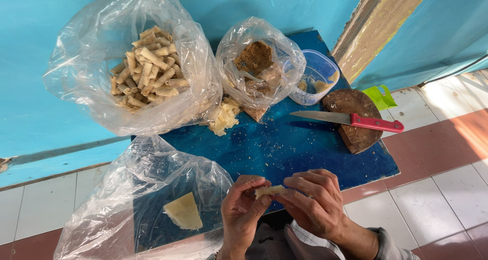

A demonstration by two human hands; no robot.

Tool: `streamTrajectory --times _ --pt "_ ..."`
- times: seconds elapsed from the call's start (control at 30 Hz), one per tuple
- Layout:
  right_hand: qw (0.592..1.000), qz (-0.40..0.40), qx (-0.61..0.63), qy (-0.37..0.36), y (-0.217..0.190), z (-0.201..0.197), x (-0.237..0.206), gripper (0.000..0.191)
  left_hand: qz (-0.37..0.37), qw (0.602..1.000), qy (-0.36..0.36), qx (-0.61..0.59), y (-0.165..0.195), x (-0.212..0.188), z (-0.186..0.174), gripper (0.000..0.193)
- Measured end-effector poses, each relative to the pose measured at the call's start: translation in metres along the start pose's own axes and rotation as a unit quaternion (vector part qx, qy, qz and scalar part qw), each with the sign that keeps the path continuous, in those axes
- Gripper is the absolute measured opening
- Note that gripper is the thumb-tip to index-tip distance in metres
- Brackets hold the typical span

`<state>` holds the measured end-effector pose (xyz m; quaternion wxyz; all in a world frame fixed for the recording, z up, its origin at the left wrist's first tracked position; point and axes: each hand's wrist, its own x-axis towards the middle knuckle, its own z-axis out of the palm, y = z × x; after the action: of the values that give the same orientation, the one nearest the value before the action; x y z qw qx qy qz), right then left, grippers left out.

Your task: The person sits on the floor and folds triangular pastry wrappers around a spoonful of brown filling taken by hand from a plastic bag, pinching the wrapper closed into a filled roll. Finished rolls are placed into a large plastic bag holding a pile of completed pieces.

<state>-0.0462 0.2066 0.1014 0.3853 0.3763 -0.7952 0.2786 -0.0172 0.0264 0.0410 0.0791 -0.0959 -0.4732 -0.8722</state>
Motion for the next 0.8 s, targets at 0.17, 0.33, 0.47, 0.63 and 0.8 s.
streamTrajectory --times 0.17,0.33,0.47,0.63,0.8 --pt "0.995 0.013 0.094 -0.019 -0.001 0.001 0.015 0.044 0.055 0.987 -0.028 0.149 0.038 0.006 0.006 0.019" --pt "0.993 0.057 0.105 0.009 -0.002 0.006 0.005 0.04 0.263 0.858 0.053 0.438 0.115 0.025 -0.021 0.02" --pt "0.99 0.087 0.113 0.006 -0.001 0.014 -0.009 0.037 0.349 0.705 0.13 0.603 0.176 0.086 -0.042 0.021" --pt "0.99 0.089 0.106 0.013 0.001 0.011 -0.017 0.038 0.402 0.45 0.119 0.788 0.221 0.178 -0.051 0.024" --pt "0.986 0.125 0.106 0.005 0.004 0.011 -0.002 0.036 0.367 0.588 0.075 0.716 0.242 0.138 -0.056 0.019"
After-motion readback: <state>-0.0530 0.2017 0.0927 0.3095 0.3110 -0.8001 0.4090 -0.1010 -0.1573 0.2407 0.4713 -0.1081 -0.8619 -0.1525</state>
